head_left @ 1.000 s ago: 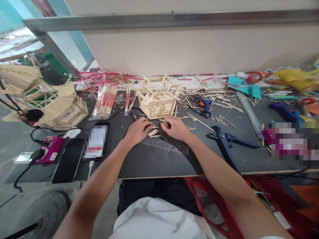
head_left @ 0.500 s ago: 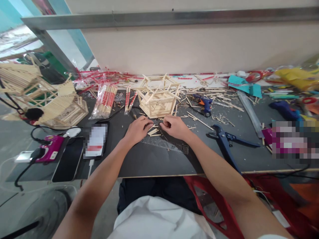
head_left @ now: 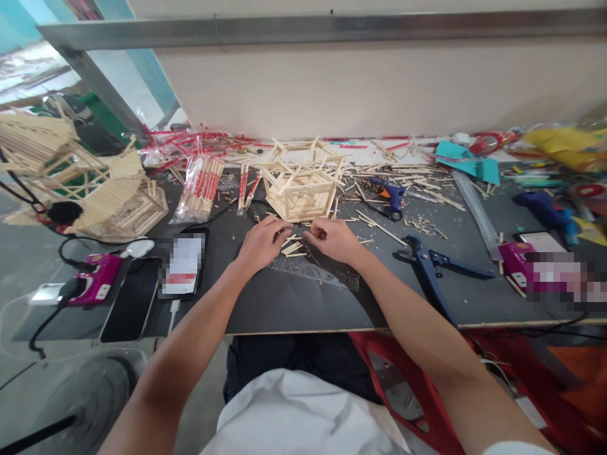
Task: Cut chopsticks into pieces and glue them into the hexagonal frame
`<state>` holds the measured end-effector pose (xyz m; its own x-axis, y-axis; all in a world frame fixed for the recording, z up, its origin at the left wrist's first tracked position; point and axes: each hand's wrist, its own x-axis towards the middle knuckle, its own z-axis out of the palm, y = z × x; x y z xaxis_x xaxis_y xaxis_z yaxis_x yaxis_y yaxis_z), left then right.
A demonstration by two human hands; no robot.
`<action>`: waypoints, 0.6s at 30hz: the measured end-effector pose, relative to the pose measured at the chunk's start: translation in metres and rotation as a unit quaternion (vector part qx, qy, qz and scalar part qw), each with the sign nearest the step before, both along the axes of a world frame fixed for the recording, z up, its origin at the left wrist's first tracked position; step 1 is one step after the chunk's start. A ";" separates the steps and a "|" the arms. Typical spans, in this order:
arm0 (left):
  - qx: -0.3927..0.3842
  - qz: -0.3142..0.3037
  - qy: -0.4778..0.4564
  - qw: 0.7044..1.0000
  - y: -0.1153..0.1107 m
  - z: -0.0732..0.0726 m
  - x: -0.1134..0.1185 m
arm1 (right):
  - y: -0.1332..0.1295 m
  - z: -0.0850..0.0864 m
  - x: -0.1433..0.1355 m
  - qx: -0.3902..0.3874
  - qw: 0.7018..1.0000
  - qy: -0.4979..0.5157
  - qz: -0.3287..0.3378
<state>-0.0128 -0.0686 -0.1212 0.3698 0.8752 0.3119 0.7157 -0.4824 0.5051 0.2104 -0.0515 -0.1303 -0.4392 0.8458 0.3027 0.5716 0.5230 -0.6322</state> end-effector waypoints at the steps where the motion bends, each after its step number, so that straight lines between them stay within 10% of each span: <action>1: 0.003 0.002 -0.001 1.000 0.000 0.000 0.000 | 0.000 0.000 0.000 -0.002 1.000 -0.001 -0.003; 18: 0.023 0.021 -0.015 0.999 0.002 0.001 -0.001 | 0.002 0.001 0.003 0.026 0.997 0.008 -0.076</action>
<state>-0.0139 -0.0667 -0.1206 0.3227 0.8740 0.3633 0.7205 -0.4758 0.5045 0.2138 -0.0492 -0.1295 -0.3012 0.8855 0.3537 0.6368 0.4629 -0.6166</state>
